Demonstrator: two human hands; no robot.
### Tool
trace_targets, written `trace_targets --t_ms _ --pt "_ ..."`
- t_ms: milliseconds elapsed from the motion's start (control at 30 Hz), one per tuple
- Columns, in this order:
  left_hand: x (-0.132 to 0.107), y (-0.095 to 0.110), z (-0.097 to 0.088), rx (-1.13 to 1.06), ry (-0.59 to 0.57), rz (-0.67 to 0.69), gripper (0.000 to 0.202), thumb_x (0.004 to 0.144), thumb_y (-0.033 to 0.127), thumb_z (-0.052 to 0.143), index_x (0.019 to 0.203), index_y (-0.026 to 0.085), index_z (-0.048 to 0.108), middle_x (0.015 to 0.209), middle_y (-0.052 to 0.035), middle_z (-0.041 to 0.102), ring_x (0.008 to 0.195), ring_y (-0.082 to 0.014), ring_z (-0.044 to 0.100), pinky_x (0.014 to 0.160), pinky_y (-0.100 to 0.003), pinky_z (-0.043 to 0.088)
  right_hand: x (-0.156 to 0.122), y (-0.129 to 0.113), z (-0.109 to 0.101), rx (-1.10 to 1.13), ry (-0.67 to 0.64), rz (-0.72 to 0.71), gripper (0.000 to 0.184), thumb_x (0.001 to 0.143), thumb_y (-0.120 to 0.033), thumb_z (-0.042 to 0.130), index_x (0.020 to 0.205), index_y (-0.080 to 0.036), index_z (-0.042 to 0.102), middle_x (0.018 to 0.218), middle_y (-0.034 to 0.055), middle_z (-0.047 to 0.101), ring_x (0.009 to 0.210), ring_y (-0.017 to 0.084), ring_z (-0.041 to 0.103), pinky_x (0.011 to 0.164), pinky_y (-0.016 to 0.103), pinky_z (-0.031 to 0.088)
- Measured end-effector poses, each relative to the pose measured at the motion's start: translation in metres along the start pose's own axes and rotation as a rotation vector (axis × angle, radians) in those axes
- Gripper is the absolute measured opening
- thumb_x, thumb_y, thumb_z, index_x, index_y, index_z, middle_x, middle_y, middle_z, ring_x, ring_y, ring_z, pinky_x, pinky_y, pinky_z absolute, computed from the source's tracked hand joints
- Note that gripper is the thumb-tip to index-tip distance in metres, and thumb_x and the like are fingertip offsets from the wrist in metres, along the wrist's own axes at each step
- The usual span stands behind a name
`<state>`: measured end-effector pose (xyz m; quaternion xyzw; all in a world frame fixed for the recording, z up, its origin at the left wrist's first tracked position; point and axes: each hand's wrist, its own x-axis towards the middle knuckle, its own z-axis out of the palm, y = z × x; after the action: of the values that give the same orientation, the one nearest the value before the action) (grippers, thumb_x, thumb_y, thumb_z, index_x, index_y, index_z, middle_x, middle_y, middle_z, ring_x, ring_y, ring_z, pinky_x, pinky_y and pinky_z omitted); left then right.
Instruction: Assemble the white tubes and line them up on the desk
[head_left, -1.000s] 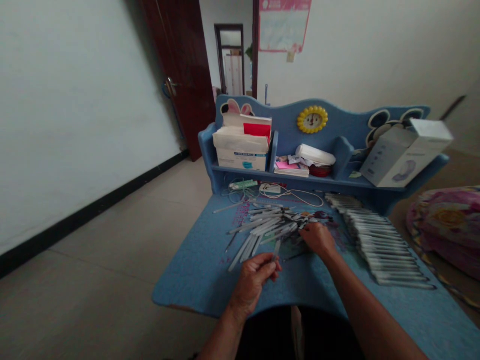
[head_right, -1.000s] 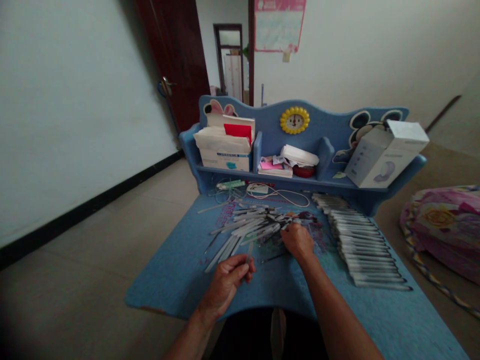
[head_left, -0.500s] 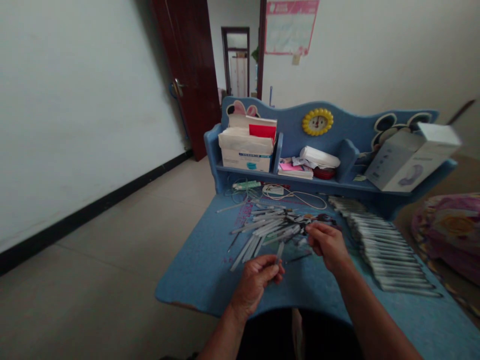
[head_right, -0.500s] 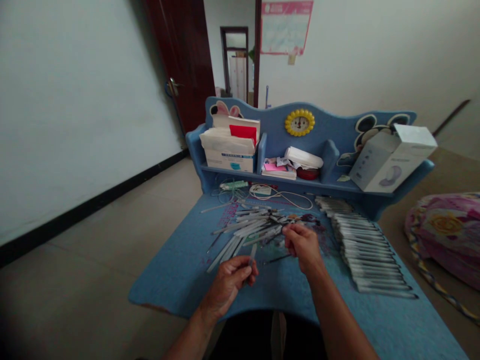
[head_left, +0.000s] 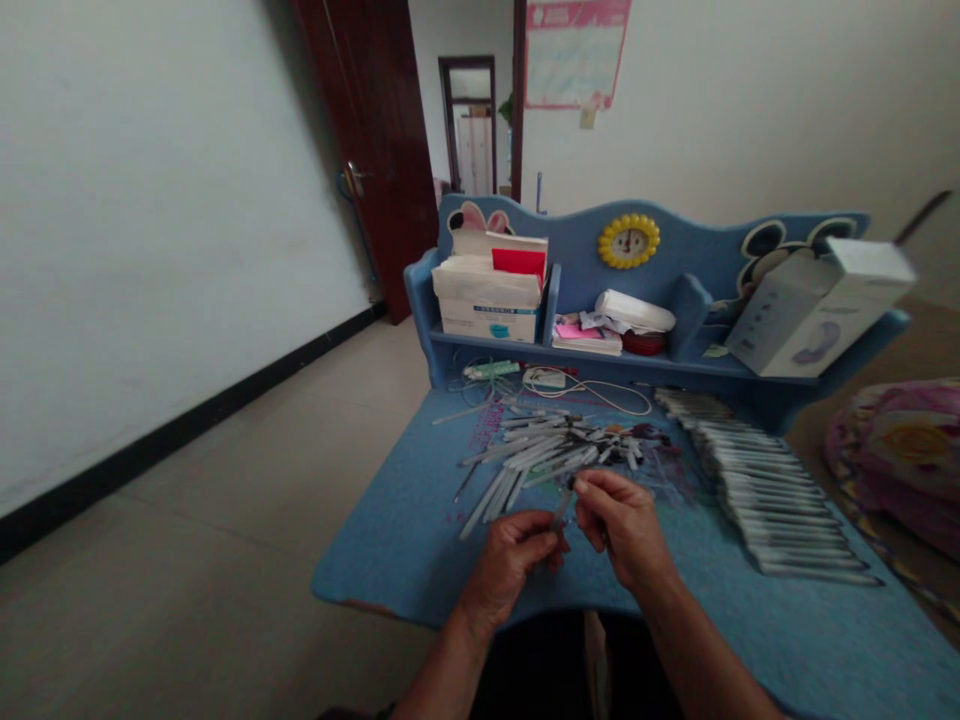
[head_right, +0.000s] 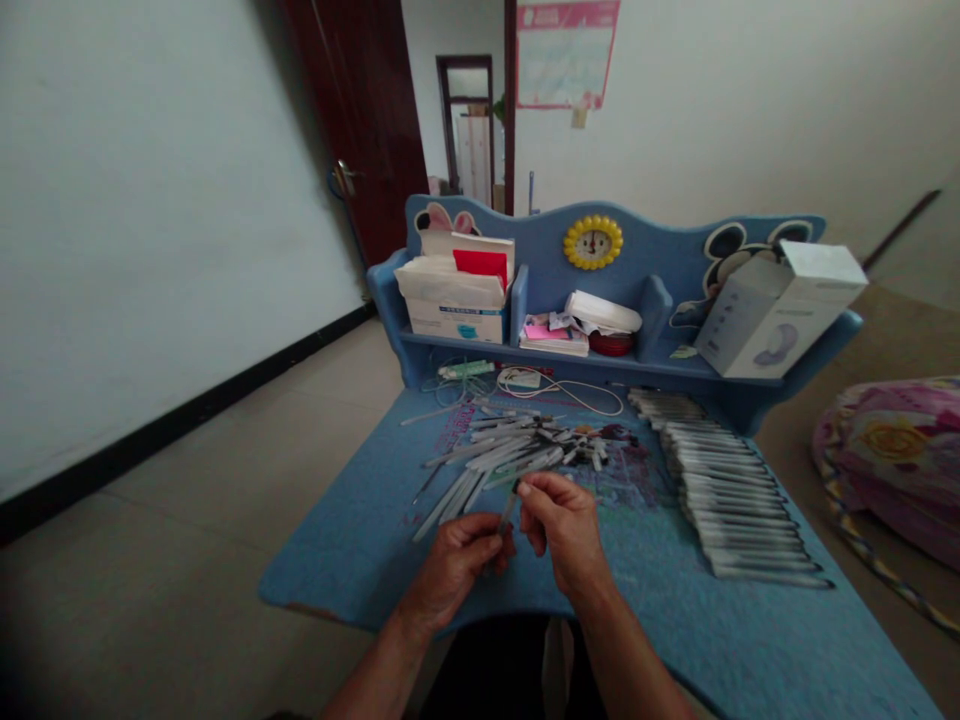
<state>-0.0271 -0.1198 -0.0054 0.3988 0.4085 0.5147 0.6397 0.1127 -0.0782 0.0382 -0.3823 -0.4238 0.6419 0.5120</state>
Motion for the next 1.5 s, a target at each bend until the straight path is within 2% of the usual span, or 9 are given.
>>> trace_targets --t_ms 500,1167,1300,1500 --pt "-0.001 -0.002 -0.001 0.004 -0.018 -0.033 0.014 0.071 0.022 0.064 0.08 0.013 0.069 0.065 -0.0026 0.064 0.056 -0.0115 0.054 0.056 -0.022 0.039 -0.004 0.004 -0.003 -0.05 0.033 -0.03 0.021 0.071 -0.034 0.068 0.073 -0.014 0.06 0.042 -0.0055 0.051 0.03 0.004 0.036 0.029 0.016 0.024" --pt "-0.002 0.002 0.001 -0.01 -0.021 -0.075 0.015 0.068 0.022 0.065 0.076 0.011 0.069 0.062 -0.0033 0.064 0.05 -0.0103 0.053 0.051 -0.022 0.04 -0.005 0.008 -0.011 -0.126 0.004 -0.061 0.02 0.073 -0.035 0.066 0.074 -0.016 0.062 0.045 -0.0056 0.052 0.031 0.005 0.037 0.03 0.017 0.026" --pt "-0.004 0.003 0.001 0.015 -0.037 -0.096 0.016 0.067 0.024 0.065 0.073 0.009 0.069 0.061 -0.0042 0.064 0.049 -0.01 0.053 0.05 -0.021 0.039 -0.002 0.007 -0.02 -0.187 -0.066 -0.057 0.02 0.073 -0.036 0.066 0.074 -0.016 0.062 0.046 -0.0049 0.054 0.032 0.005 0.04 0.031 0.018 0.029" --pt "-0.004 0.006 0.002 0.028 -0.059 -0.126 0.015 0.064 0.023 0.066 0.07 0.01 0.068 0.059 -0.004 0.064 0.047 -0.0099 0.053 0.048 -0.021 0.038 0.007 -0.014 -0.037 -0.382 -0.267 -0.036 0.025 0.072 -0.032 0.066 0.091 -0.016 0.067 0.052 -0.0029 0.059 0.036 0.006 0.046 0.036 0.018 0.036"
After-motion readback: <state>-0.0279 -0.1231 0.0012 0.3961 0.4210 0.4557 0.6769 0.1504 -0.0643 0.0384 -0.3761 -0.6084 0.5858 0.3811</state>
